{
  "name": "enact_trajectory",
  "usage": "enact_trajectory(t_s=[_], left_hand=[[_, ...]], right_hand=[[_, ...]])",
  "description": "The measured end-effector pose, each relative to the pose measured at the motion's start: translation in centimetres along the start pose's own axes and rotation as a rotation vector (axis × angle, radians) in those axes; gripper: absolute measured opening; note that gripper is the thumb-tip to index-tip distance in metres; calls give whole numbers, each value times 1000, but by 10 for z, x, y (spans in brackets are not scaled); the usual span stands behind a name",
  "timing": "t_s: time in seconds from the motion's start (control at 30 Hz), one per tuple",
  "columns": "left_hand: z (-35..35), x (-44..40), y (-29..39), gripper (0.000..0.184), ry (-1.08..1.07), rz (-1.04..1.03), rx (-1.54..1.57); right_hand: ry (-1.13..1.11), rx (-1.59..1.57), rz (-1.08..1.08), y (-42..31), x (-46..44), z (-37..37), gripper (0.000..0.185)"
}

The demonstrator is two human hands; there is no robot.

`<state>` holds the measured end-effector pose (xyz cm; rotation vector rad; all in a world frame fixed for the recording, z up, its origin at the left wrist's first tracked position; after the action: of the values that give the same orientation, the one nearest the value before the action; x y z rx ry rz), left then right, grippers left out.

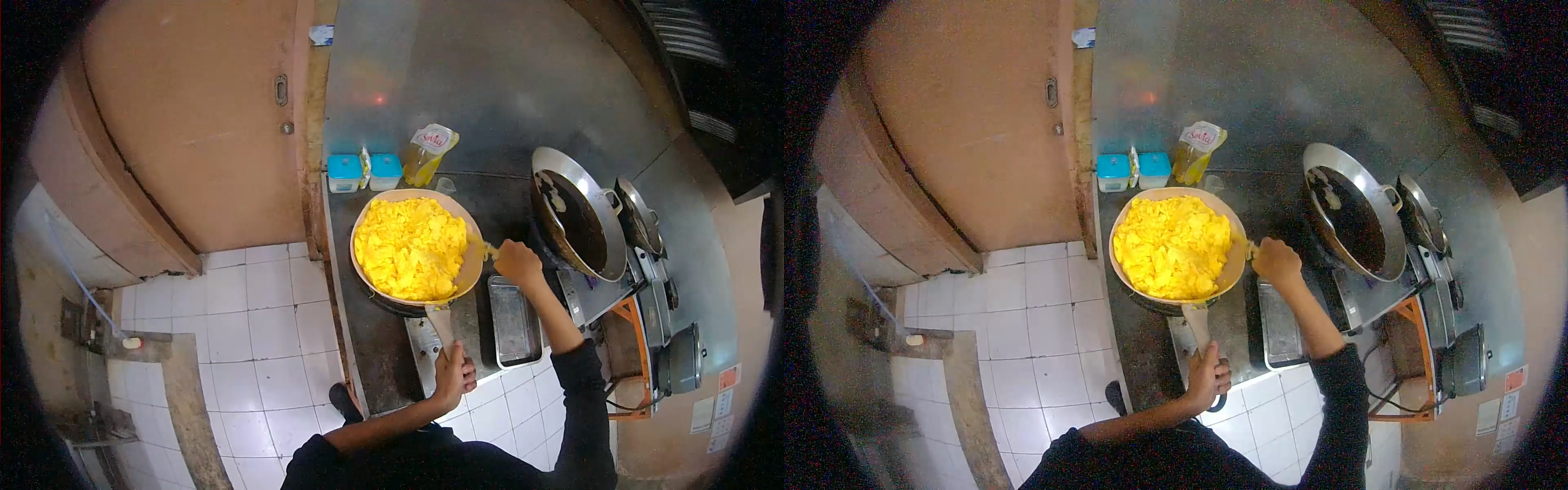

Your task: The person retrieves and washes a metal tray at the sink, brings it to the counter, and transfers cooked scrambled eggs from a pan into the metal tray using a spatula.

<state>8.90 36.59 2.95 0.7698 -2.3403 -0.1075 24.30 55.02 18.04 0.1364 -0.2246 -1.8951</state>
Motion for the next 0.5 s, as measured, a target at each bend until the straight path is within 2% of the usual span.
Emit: enact_trajectory(t_s=[0.07,0.1,0.13,0.2,0.23,0.3,0.43,0.5], left_hand=[[0,1,-1,29,-33,31,-6],[0,2,-1,30,-51,21,-9],[1,4,-1,30,-48,27,-17],[0,4,3,31,-9,4,-43],[-1,5,3,31,-10,6,-47],[0,4,3,31,-1,13,-52],[-1,4,4,27,24,26,-28],[-1,1,3,27,19,13,-36]], right_hand=[[-193,-184,-14,2,-20,-25,38],[-269,-413,18,3,-33,-41,40],[-271,-420,12,-5,-30,-30,40],[-498,-698,-152,-15,-16,-27,34],[-496,-701,-155,-10,-16,-41,34],[82,-685,297,-14,-12,-33,27],[121,-564,192,-34,51,-26,22],[116,-321,112,-43,79,-30,40]])
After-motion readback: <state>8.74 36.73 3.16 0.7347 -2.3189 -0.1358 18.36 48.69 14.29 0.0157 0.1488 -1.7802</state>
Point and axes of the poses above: each hand's wrist, its own x-axis away from the middle knuckle, its own z-axis out of the back of the hand, y = z × x, the point moved 8 cm from there along -x, towards the middle knuckle, and after that the axes turned 3 degrees about -x, right-handed, at the moved point
